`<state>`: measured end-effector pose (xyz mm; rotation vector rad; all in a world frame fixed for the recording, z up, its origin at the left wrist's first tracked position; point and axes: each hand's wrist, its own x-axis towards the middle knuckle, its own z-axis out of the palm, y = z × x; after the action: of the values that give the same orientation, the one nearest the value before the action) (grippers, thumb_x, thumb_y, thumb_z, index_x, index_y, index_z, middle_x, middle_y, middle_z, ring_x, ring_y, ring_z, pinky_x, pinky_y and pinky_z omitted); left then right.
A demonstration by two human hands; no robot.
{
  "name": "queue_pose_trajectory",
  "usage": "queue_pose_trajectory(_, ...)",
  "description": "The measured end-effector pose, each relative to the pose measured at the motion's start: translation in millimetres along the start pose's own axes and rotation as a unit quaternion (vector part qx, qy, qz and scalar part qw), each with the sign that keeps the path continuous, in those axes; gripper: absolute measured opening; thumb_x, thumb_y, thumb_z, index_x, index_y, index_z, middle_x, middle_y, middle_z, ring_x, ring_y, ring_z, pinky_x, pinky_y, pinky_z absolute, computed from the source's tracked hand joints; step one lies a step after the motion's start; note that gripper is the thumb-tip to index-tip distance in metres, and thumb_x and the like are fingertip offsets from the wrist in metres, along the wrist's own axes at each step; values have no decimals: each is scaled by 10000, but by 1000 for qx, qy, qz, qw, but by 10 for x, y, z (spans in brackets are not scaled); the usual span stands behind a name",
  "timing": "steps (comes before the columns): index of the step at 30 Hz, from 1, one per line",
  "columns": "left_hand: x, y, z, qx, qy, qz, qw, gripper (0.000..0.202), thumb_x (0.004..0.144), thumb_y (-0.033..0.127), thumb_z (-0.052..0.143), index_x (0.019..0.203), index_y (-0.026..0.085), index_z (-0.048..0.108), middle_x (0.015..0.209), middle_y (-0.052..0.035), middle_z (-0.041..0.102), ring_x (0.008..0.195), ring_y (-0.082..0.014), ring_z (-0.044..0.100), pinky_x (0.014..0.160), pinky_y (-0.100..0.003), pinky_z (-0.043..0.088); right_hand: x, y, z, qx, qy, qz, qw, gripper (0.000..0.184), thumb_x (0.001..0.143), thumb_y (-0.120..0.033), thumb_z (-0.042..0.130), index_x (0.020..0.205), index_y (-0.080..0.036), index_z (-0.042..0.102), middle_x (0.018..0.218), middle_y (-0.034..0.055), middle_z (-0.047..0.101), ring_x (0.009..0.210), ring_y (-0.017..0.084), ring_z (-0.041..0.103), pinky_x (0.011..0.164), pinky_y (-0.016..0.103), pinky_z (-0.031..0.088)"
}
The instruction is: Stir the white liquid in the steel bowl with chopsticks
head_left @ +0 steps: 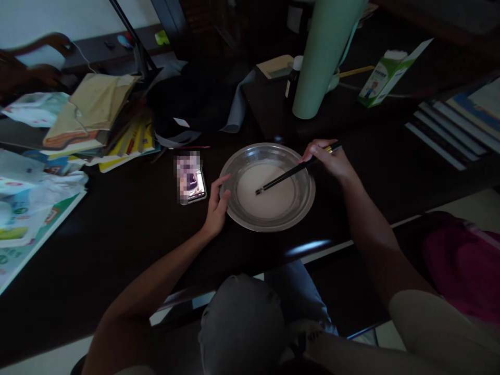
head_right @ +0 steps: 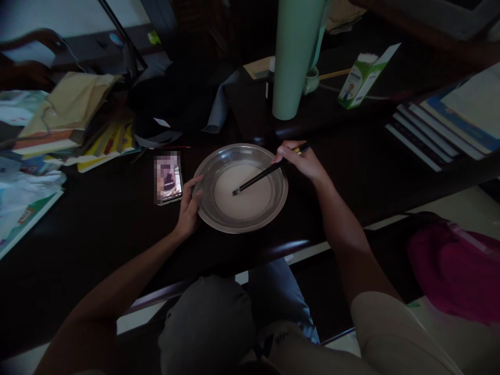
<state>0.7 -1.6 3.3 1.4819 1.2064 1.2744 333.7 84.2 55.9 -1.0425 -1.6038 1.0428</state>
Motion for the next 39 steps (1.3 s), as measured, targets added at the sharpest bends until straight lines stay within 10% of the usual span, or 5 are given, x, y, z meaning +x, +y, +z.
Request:
queue_pose_trajectory(19,1,-54,4,-5,-2,7,1000,436,953,548,544,1319,310,548,1359,-63,563,1278,-251,532,1145,-468,396,18,-19,-28,7,83,-23,996,478,816,-662,652,575,-251,679,568,14,666,611,193,688,644,375,554)
queue_pose_trajectory(26,10,-51,-4,-2,3,4,1000,466,936,568,563,1315,298,561,1350,-65,569,1276,-256,532,1151,-471,389,8,-10,4,-4,-7,-4,1000,450,784,-673,681,660,-243,725,652,15,725,662,178,707,651,334,552)
queue_pose_trajectory(32,5,-46,1,-5,-4,1,1000,454,950,551,547,1325,296,549,1365,-66,557,1283,-254,519,1160,-467,373,26,14,-47,9,86,-25,996,473,824,-654,647,572,-256,685,565,15,660,595,192,673,643,384,552)
queue_pose_trajectory(39,5,-49,-7,-5,-7,3,1000,435,956,543,542,1321,306,546,1358,-62,553,1276,-250,523,1156,-468,378,4,-38,1,-2,-20,-11,1000,424,784,-656,693,652,-255,733,639,16,713,693,195,717,726,373,574)
